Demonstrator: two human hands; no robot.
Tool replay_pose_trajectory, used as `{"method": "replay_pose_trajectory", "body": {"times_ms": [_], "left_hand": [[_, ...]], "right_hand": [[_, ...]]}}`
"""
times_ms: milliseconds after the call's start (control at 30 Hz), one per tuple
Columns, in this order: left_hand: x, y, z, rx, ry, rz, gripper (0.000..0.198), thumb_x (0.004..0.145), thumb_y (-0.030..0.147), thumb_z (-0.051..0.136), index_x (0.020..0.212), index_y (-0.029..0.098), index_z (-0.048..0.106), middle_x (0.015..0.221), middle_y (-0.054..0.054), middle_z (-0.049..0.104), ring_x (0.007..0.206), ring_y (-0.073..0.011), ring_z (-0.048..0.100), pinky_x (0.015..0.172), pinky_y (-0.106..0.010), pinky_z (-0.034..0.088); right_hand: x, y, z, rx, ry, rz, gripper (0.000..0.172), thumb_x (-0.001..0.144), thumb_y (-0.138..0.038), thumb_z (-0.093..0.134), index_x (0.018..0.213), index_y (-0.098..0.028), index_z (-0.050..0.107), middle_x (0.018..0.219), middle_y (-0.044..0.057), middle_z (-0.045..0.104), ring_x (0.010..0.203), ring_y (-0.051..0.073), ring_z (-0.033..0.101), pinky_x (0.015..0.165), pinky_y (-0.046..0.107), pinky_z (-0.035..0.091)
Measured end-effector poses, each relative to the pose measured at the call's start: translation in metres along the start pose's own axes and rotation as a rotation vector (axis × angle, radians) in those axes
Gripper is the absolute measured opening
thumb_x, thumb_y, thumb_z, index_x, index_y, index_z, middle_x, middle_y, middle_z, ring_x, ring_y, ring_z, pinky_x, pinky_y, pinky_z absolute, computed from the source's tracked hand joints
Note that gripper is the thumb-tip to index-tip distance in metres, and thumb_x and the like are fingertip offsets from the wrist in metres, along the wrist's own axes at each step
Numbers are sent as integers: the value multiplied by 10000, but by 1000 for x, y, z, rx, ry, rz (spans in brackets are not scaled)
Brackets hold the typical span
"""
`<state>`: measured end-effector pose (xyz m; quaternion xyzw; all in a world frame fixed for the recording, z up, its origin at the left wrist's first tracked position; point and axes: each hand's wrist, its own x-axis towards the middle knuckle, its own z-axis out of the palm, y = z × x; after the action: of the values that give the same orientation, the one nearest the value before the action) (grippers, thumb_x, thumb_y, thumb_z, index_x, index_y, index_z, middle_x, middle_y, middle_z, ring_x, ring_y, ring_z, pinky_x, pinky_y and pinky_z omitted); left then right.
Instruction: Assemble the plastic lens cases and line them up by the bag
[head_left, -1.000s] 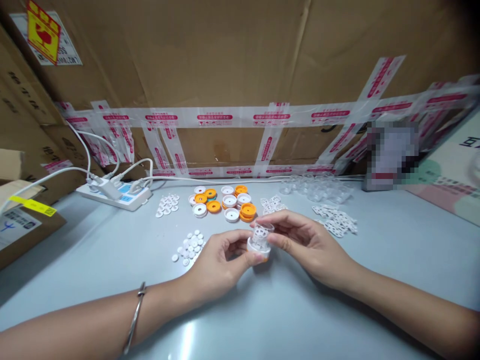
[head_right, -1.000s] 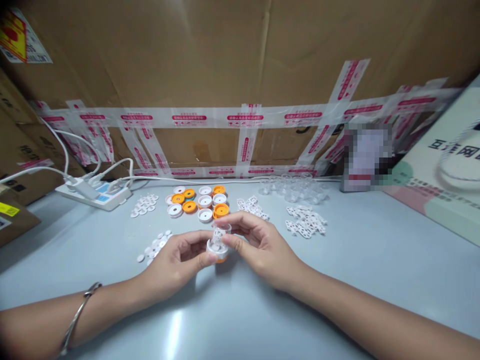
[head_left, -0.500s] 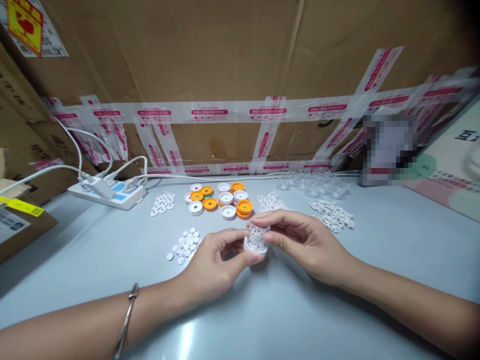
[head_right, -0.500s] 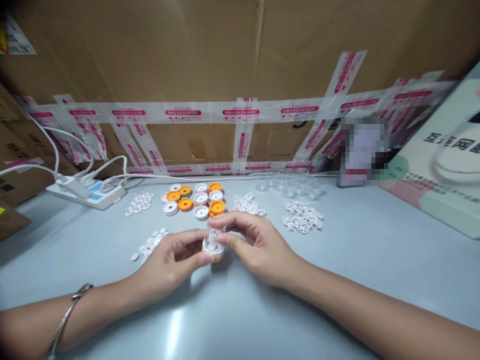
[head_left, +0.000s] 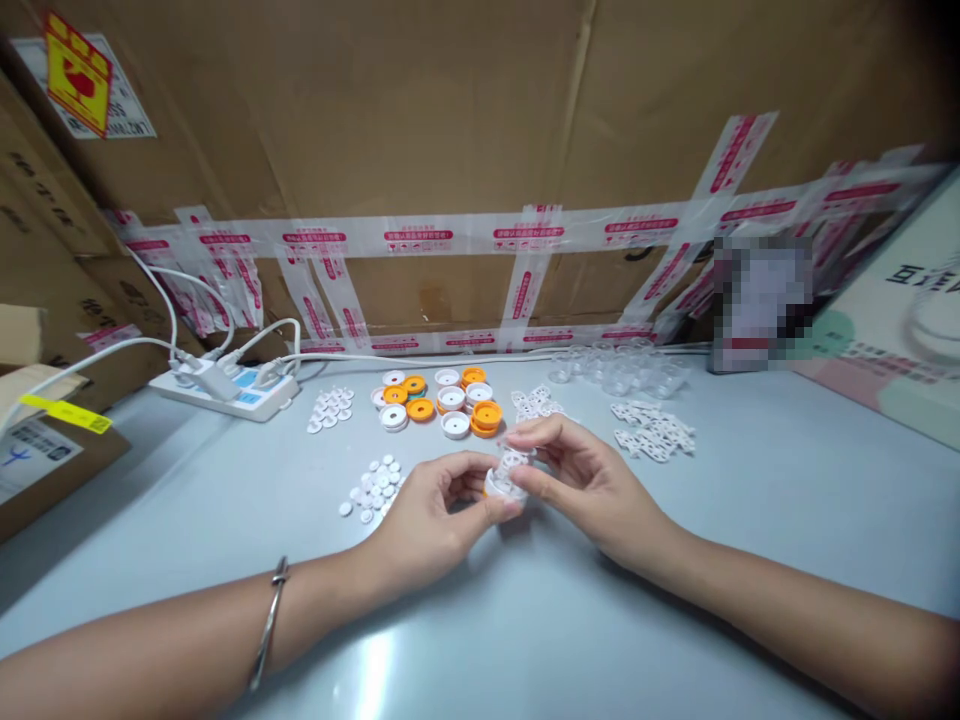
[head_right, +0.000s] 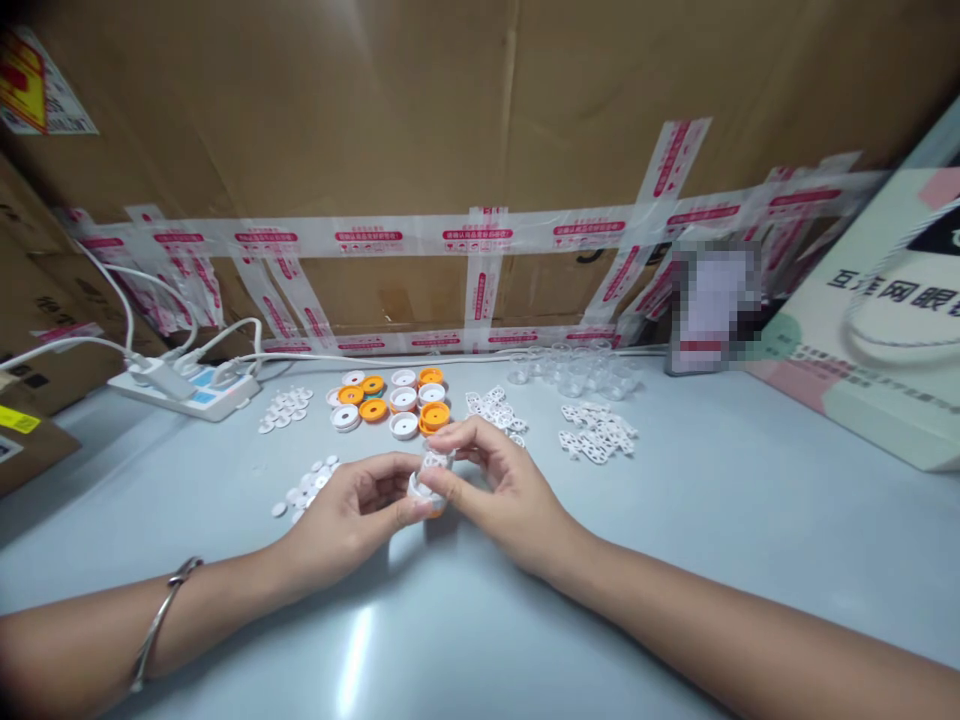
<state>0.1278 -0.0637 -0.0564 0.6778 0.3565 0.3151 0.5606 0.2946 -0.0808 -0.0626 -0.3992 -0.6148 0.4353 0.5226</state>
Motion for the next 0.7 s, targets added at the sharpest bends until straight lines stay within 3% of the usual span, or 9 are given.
{"method": "replay_pose_trajectory", "body": {"times_ms": [100, 300, 500, 700], "left_hand": [[0, -1, 0, -32, 4, 20, 284, 725, 318, 639, 928, 120, 616, 820, -68, 652, 774, -189, 600, 749, -315, 466], [-3, -4, 0, 96, 31, 37, 250, 744, 289, 629, 914, 107, 614, 888, -89, 668, 820, -200, 617, 771, -318, 469], [-4, -7, 1, 139, 64, 78, 259, 744, 294, 633, 908, 94, 617, 930, -108, 675, 852, -218, 619, 782, -325, 463], [-4, -12, 4, 184, 100, 102, 275, 687, 317, 696, 836, 90, 649, 794, -77, 680, 756, -206, 614, 718, -302, 453]], "right_hand": [[1, -4, 1, 106, -98, 59, 209, 768, -400, 624, 877, -242, 542, 996, 39, 627, 993, 185, 582, 872, 355, 451], [1, 4, 8, -17, 93, 44, 305, 661, -386, 713, 747, -219, 474, 867, 13, 594, 883, 181, 575, 794, 329, 449], [-2, 5, 16, 0, 22, -28, 286, 750, -485, 584, 833, -221, 510, 843, 14, 634, 825, 172, 601, 754, 334, 465], [-3, 8, 18, -47, 110, -66, 379, 582, -445, 741, 746, -220, 484, 720, -20, 601, 715, 163, 567, 691, 317, 456]]}}
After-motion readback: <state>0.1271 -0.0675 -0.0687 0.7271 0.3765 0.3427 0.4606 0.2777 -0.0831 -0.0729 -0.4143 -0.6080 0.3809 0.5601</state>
